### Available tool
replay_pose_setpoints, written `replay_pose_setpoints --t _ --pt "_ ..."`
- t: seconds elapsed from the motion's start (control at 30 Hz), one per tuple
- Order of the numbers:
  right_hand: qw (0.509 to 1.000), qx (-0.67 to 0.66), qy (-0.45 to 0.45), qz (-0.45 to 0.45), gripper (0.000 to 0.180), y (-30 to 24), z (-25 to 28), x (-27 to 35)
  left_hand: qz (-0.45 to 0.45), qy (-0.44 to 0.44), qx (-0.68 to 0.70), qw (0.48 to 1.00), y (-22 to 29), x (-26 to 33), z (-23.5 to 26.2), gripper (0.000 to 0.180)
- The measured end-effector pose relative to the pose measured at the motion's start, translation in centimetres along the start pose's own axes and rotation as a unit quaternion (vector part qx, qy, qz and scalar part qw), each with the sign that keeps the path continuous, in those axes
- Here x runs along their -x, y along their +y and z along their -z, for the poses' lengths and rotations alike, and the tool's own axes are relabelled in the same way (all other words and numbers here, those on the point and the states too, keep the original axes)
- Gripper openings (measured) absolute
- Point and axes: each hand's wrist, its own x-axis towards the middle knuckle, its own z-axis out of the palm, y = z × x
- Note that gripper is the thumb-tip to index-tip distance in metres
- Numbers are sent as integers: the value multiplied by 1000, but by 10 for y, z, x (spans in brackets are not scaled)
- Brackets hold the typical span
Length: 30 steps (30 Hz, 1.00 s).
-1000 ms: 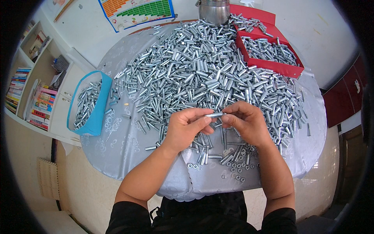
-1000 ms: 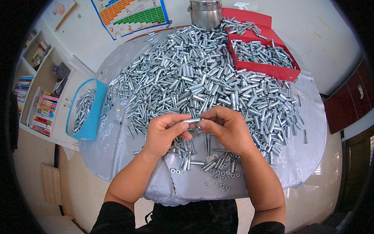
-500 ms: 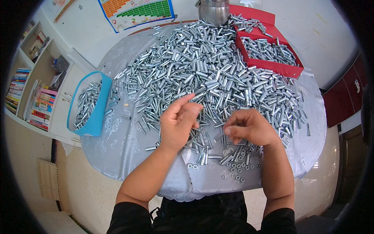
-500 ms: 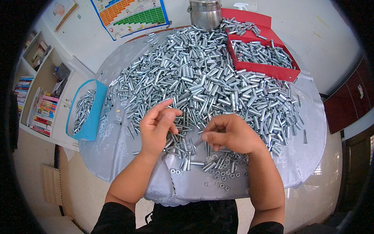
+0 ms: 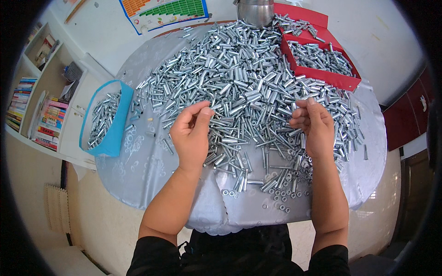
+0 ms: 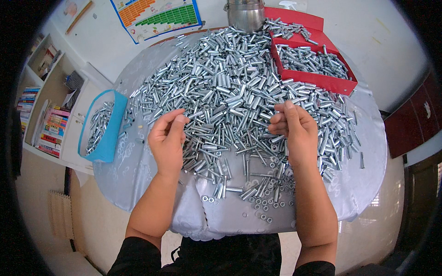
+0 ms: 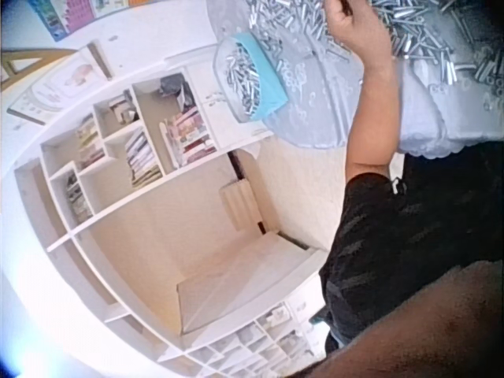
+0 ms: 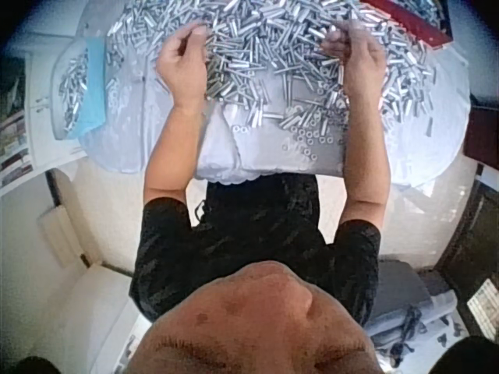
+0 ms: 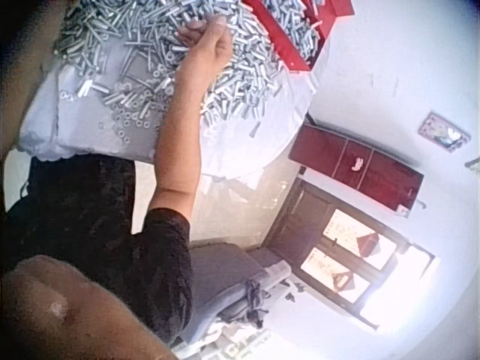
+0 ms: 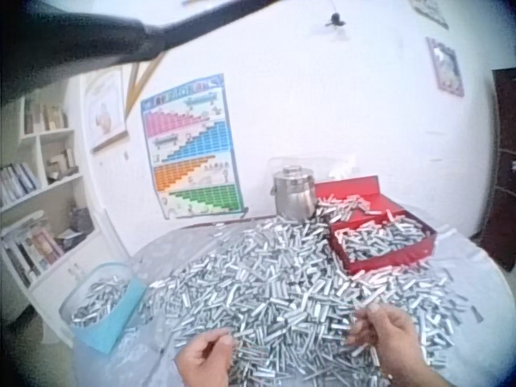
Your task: The person repeatedly picks up small metal bolts and washers from a large pile on a table. They insert the washers onto the bolts by hand and place the assembled units into a red box. The task involves continuous manual handling of hardware components.
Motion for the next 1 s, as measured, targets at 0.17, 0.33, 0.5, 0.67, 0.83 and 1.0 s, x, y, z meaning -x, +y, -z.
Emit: replay_pose_setpoints --t 0.17,0.33,0.5,0.67,0.83,1.0 --pt "1000 25 -1 1 33 3 4 -2 -167 -100 -258 946 -6 -6 10 11" --pt "998 56 -12 16 31 2 0 1 -221 -198 -380 876 -5 -4 11 18" --pt "996 84 -23 21 29 2 0 1 -212 -227 -423 851 -3 -1 10 17" --pt "969 226 -66 82 22 14 -4 7 -192 -225 -416 860 -5 -3 11 16" --pt "815 406 -268 315 19 21 -22 18 -140 -137 -335 921 -5 -7 12 10" --pt "696 485 -365 384 32 26 -44 33 48 -82 8 995 -9 -12 10 13"
